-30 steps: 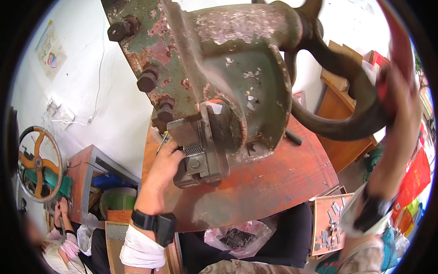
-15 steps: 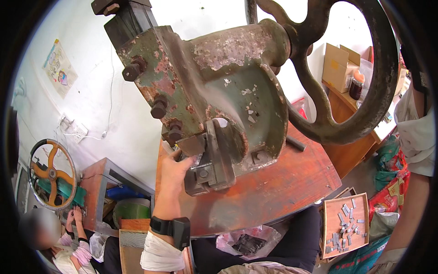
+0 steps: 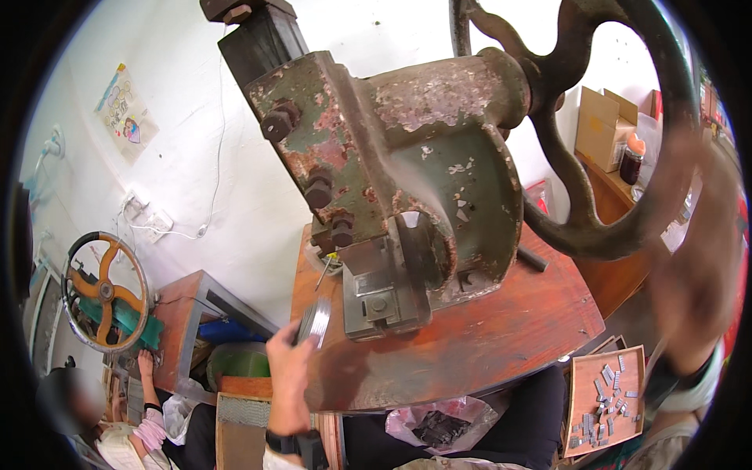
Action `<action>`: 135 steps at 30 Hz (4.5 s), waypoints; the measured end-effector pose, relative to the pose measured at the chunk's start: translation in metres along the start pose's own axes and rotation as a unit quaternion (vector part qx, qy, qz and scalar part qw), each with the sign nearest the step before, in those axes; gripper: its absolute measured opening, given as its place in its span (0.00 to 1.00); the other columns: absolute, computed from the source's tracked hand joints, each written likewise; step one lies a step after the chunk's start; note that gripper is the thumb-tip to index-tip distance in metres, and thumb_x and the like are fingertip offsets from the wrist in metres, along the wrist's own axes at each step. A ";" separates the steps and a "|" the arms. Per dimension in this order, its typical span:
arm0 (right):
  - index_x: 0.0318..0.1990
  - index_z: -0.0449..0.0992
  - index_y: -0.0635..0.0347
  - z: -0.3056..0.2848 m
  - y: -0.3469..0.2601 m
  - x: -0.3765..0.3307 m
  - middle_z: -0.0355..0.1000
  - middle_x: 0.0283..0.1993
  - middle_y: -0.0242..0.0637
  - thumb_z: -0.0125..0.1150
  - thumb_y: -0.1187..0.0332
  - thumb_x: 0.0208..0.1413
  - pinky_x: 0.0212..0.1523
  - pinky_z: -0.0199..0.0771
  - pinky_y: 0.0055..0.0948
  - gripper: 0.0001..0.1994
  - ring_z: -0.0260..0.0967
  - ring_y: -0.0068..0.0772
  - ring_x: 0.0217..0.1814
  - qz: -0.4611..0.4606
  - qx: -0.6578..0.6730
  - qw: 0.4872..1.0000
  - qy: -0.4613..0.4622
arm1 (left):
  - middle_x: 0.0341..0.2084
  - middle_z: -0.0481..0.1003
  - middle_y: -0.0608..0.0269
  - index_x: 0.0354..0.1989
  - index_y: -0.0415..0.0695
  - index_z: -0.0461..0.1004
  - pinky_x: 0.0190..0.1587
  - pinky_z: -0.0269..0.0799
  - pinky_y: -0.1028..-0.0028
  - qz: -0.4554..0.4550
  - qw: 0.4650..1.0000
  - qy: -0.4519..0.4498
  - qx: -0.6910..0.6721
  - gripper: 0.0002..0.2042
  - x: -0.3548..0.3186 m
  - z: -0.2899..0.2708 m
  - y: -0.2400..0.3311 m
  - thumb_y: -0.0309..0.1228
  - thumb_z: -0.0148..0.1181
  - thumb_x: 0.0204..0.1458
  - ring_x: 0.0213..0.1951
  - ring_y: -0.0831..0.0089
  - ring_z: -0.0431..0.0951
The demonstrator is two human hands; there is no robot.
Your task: Manually operate a punch press to process small metal components.
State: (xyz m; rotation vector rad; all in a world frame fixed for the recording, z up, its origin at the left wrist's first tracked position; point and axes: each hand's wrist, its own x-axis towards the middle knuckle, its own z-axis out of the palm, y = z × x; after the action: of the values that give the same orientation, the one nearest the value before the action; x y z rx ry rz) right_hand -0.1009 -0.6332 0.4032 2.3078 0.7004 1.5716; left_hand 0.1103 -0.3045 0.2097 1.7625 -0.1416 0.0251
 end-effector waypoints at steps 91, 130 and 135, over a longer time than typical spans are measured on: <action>0.30 0.76 0.65 0.167 -0.168 -0.153 0.73 0.31 0.43 0.65 0.76 0.40 0.38 0.71 0.37 0.07 0.70 0.45 0.36 0.374 0.419 0.817 -0.134 | 0.36 0.78 0.48 0.48 0.36 0.72 0.45 0.72 0.67 -0.034 0.985 -0.042 0.166 0.20 -0.173 -0.009 -0.165 0.40 0.58 0.53 0.39 0.57 0.79; 0.31 0.69 0.66 0.177 -0.183 -0.161 0.62 0.30 0.44 0.54 0.67 0.47 0.36 0.63 0.34 0.10 0.61 0.43 0.34 0.358 0.255 0.868 -0.232 | 0.30 0.79 0.56 0.35 0.42 0.80 0.40 0.74 0.71 -0.176 0.856 0.226 0.430 0.20 -0.055 -0.426 -0.285 0.32 0.75 0.29 0.34 0.66 0.80; 0.32 0.69 0.66 0.176 -0.184 -0.159 0.62 0.31 0.44 0.55 0.68 0.47 0.36 0.63 0.35 0.10 0.61 0.43 0.35 0.354 0.255 0.868 -0.237 | 0.24 0.79 0.59 0.28 0.42 0.80 0.36 0.74 0.72 -0.197 0.793 0.247 0.520 0.16 -0.041 -0.420 -0.276 0.34 0.75 0.28 0.28 0.68 0.79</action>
State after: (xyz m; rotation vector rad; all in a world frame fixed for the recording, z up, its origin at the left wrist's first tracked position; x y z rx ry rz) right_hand -0.0299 -0.5506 0.1232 3.4514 0.1300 0.9829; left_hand 0.1258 0.1625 0.0185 2.7799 0.7745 0.3105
